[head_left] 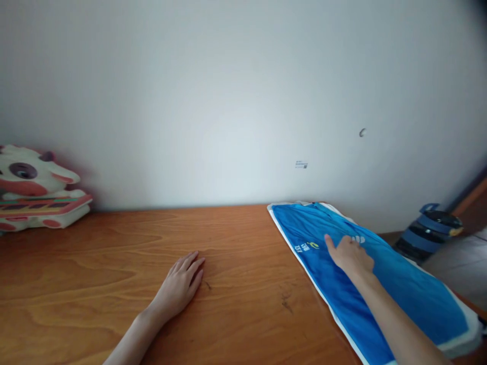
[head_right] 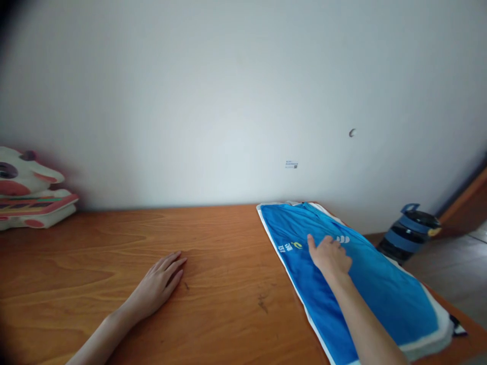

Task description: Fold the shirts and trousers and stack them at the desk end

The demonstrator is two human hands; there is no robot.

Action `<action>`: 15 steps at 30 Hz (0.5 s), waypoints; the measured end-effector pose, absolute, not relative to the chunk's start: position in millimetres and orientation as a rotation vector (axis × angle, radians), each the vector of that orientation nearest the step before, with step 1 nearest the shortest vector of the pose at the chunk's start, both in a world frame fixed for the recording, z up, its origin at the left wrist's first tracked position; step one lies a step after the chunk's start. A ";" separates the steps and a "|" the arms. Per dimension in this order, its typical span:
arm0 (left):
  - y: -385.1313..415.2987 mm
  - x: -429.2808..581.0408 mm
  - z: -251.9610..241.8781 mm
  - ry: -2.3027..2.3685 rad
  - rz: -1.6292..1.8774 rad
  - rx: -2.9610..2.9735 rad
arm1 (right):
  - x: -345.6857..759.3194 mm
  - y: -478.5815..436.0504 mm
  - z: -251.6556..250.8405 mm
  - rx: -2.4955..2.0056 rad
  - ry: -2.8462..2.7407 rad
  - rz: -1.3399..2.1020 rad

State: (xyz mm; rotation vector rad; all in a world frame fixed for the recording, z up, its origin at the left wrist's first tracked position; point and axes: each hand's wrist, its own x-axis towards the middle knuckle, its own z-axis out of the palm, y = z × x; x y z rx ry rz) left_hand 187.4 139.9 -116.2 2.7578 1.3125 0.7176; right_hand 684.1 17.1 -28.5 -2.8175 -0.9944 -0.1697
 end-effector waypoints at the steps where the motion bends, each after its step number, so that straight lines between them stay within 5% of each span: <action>1: 139.7 187.4 -116.0 1.312 0.718 2.759 | 697.6 12.8 -28.9 -2.857 -0.925 -0.132; 8: 134.2 190.2 -109.9 1.324 0.711 2.748 | 747.7 0.1 -40.4 -2.845 -1.058 0.153; 15: 131.6 191.3 -107.3 1.327 0.694 2.723 | 764.4 15.3 -41.6 -2.742 -1.092 -0.085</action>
